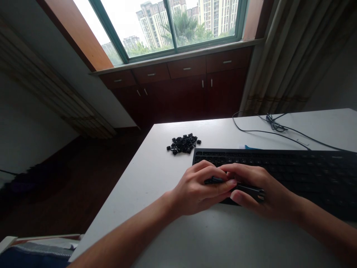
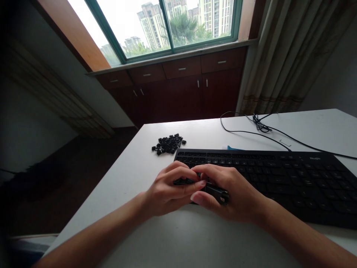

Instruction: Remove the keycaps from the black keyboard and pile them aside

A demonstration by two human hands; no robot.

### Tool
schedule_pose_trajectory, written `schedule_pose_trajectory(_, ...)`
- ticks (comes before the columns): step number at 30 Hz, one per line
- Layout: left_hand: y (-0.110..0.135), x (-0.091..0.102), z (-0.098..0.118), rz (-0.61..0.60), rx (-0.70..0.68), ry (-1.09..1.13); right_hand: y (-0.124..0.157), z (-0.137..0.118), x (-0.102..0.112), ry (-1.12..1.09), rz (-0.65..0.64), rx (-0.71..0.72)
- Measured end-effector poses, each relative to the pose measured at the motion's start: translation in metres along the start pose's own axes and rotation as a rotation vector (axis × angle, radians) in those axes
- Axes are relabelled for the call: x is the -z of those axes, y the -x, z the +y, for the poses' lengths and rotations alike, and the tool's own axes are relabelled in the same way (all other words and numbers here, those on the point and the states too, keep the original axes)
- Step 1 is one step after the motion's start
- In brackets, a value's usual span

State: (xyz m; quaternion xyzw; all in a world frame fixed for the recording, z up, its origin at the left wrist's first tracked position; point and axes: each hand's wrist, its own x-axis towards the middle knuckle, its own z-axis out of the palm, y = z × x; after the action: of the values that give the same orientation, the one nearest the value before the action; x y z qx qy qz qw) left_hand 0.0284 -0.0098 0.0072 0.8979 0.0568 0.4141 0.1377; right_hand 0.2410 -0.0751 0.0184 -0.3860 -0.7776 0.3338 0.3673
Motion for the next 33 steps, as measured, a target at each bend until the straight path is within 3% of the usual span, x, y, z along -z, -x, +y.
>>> schedule_pose_trajectory(25, 0.0015, -0.0029, -0.0008, -0.018, -0.029, 0.026, 0.0027, 0.0028, -0.0005, -0.062, 0.022, 0.032)
schedule_pose_trajectory(30, 0.0001, -0.0001, -0.0016, 0.076, -0.014, 0.045, 0.0034, 0.0024, 0.0023, -0.147, 0.103, -0.112)
schedule_pose_trajectory(33, 0.0021, 0.0018, -0.0048, 0.174, 0.11, 0.062, 0.0028, 0.0044, 0.0057, -0.277, 0.219, -0.249)
